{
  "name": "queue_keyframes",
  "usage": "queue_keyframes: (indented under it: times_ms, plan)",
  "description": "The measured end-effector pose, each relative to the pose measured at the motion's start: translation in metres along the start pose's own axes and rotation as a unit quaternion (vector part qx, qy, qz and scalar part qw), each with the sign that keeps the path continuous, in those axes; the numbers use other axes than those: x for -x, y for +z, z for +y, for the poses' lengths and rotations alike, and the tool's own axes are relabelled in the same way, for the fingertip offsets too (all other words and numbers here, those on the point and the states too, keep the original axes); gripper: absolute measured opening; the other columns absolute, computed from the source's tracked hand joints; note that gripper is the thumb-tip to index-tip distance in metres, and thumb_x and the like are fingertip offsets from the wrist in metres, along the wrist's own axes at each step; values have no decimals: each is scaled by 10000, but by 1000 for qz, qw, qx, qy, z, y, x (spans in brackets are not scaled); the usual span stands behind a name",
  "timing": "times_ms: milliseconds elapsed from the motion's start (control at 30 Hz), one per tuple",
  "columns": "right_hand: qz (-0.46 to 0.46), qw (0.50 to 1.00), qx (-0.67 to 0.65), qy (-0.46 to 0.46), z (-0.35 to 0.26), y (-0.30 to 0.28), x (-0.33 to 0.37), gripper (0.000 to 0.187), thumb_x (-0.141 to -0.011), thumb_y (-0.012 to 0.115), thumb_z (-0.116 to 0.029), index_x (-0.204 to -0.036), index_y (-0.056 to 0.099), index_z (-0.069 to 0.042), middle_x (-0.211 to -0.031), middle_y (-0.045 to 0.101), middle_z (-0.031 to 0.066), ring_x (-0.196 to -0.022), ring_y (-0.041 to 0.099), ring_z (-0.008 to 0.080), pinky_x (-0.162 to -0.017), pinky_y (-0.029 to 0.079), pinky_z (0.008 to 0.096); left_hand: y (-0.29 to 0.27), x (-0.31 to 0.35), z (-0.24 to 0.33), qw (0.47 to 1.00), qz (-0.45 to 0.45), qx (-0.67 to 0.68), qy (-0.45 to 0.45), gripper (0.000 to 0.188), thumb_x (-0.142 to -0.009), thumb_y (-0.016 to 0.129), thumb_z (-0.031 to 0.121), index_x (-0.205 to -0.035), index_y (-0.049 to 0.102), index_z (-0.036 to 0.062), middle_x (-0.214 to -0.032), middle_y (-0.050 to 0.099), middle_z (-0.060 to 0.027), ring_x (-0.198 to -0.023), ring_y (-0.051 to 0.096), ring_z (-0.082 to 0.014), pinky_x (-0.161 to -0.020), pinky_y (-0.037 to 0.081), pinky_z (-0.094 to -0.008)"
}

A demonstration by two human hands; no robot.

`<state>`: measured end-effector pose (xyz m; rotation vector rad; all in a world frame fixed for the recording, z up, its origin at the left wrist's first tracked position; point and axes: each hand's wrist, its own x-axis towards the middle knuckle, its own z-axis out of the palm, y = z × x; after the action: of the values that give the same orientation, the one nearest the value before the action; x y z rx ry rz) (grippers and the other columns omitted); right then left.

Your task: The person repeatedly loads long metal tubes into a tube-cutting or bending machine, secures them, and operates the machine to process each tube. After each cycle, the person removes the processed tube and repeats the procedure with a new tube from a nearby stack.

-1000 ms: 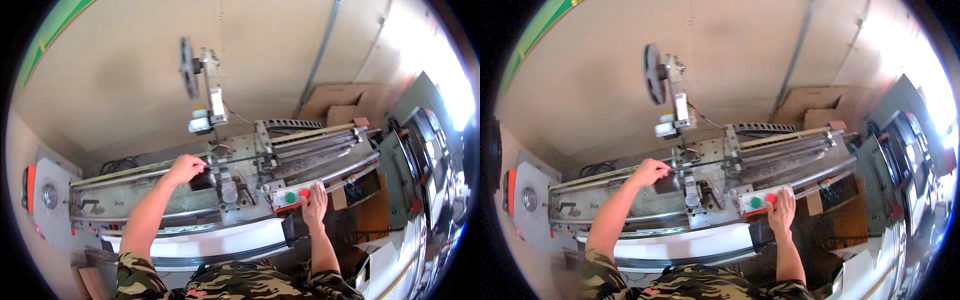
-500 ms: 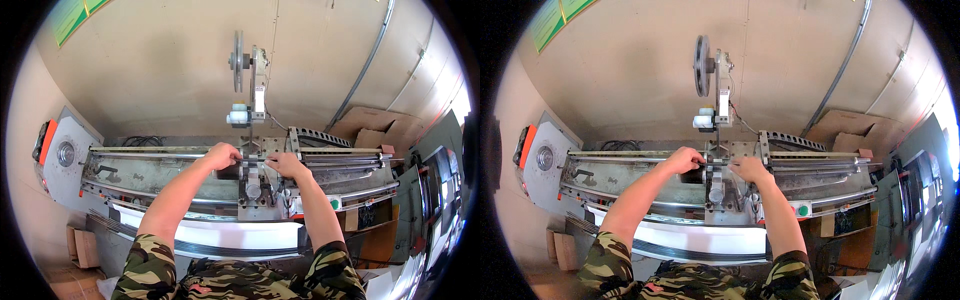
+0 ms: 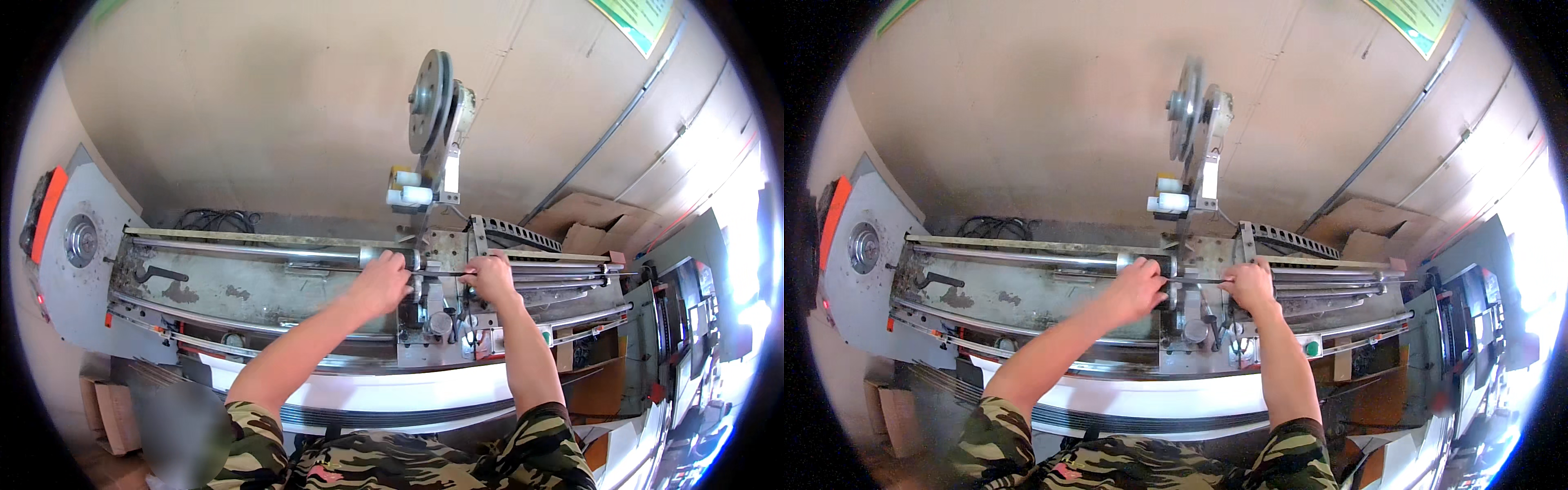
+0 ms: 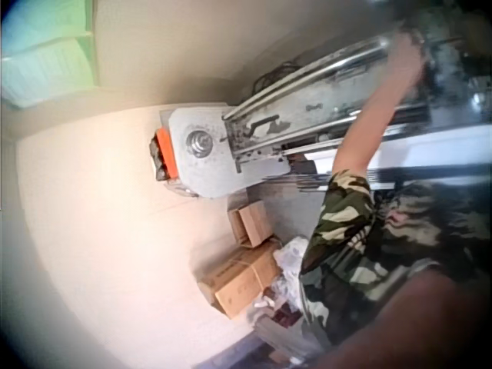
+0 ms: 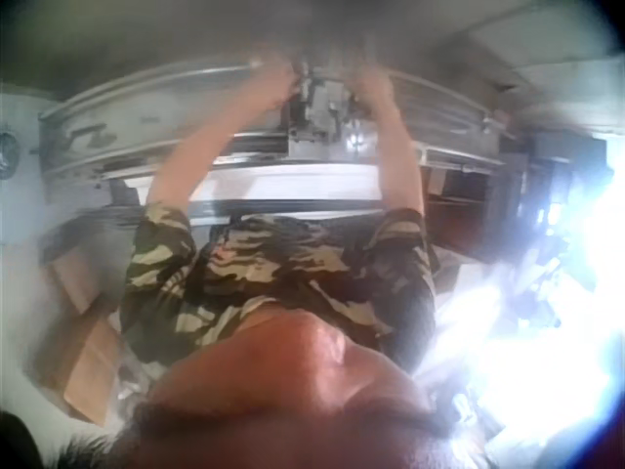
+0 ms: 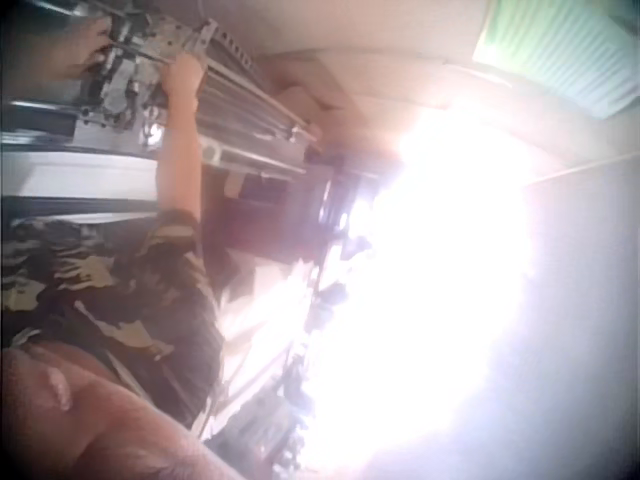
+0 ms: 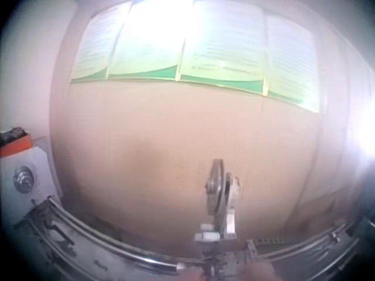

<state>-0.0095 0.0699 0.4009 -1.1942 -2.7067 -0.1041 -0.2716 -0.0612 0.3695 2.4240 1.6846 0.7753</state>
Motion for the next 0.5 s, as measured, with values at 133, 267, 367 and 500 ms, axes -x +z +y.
queue_keyframes:
  times_ms: [133, 267, 367, 500]
  plan:
    - [2, 1000, 7, 29, -26, 3, -8, 231, -736, 815, -341, -833, 749, -142, -825, 735, 36, -843, 687, 225, -1096, 351, 438, -10, 37, 8, 995, 64, -70, -15, 626, -698, 834, 334, -1185, 600, 16, -1164, 534, -94, -1137, 499, -280, -958, 401, -426]
    - [36, 999, 4, -31, -75, 16, -26, 234, -645, 866, -243, -727, 685, -119, -761, 700, 19, -823, 676, 216, -1098, 351, 450, -14, 63, -12, 981, 116, -144, -48, 505, -736, 764, 252, -1164, 588, 49, -1130, 535, -85, -1112, 508, -259, -950, 391, -419]
    - [115, 991, -39, -49, -132, 40, -40, 271, -622, 879, -193, -699, 634, -110, -743, 675, 16, -812, 661, 229, -1093, 350, 463, -17, 101, -59, 966, 174, -182, -55, 432, -727, 664, 74, -1151, 583, 65, -1118, 552, -91, -1100, 525, -270, -963, 390, -431]
    - [111, 990, -62, -64, -214, 50, -58, 332, -637, 877, -178, -861, 643, -104, -899, 691, 52, -945, 638, 255, -1080, 351, 489, -53, 156, -107, 964, 184, -175, -75, 467, -700, 680, 46, -1151, 562, 70, -1140, 538, -92, -1100, 522, -290, -964, 409, -440]
